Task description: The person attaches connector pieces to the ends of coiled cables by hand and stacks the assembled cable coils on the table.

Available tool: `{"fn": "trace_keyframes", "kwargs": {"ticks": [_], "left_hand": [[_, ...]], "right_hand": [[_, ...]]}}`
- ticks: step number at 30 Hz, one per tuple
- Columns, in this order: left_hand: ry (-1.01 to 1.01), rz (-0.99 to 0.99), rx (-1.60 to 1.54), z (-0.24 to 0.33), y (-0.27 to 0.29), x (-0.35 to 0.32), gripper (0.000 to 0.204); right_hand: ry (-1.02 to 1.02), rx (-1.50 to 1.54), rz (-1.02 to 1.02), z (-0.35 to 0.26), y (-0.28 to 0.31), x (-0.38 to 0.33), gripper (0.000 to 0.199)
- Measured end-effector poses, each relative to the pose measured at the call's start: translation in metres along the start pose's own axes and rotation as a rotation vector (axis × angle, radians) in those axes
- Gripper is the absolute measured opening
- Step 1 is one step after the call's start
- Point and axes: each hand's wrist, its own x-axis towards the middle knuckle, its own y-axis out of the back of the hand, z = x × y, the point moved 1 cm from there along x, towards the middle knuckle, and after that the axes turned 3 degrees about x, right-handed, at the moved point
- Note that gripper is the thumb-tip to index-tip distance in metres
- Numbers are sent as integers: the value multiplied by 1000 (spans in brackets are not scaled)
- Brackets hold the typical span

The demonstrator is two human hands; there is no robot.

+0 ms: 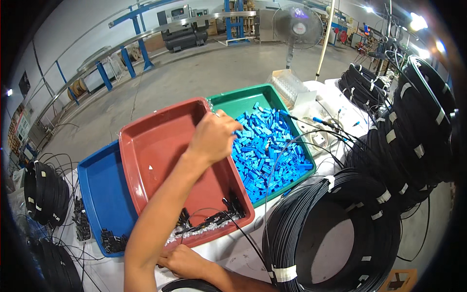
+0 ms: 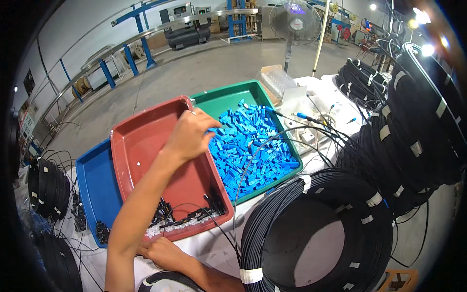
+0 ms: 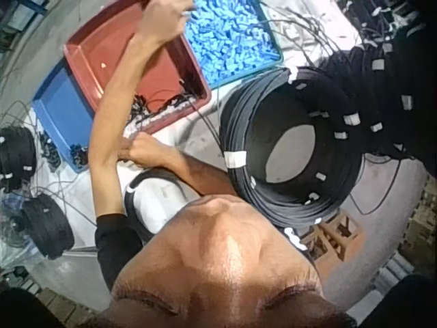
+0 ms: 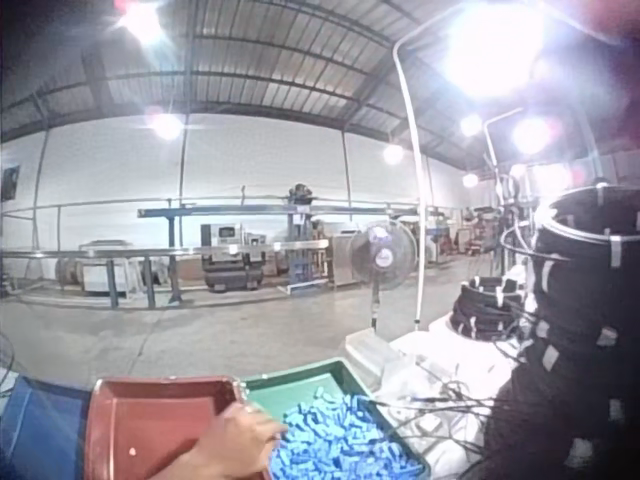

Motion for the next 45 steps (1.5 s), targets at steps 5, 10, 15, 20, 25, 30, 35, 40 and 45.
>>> {"fn": "trace_keyframes", "kwargs": {"ticks": [5,10,15,20,25,30,35,40,45], "left_hand": [[113,-382,306,18,-35,27,22],[139,-371,336,5,-46,13,27],[181,-59,99,12,-11,-5,28],[422,262,-433,31,53,-39,19],[469,383,-1228,63,127,-123,24],[626,638,-1347,88,178,-265,16],[720,742,-1210,84,167,-389,10],[751,589,-846,97,156,-412,14],[768,566,-876,101,152,-408,12]], "right_hand": [[88,-48,114,23,-29,-10,33],[-134,222,76,-16,0,-2,38],[5,22,104,7,-12,0,30],[3,-108,-25,13,-15,0,36],[-36,-109,-80,-4,1,6,25],[81,-254,-78,-3,12,9,29],[143,-242,36,-14,7,13,24],[149,-211,30,-19,2,12,15],[118,-231,40,-20,3,13,17]]}}
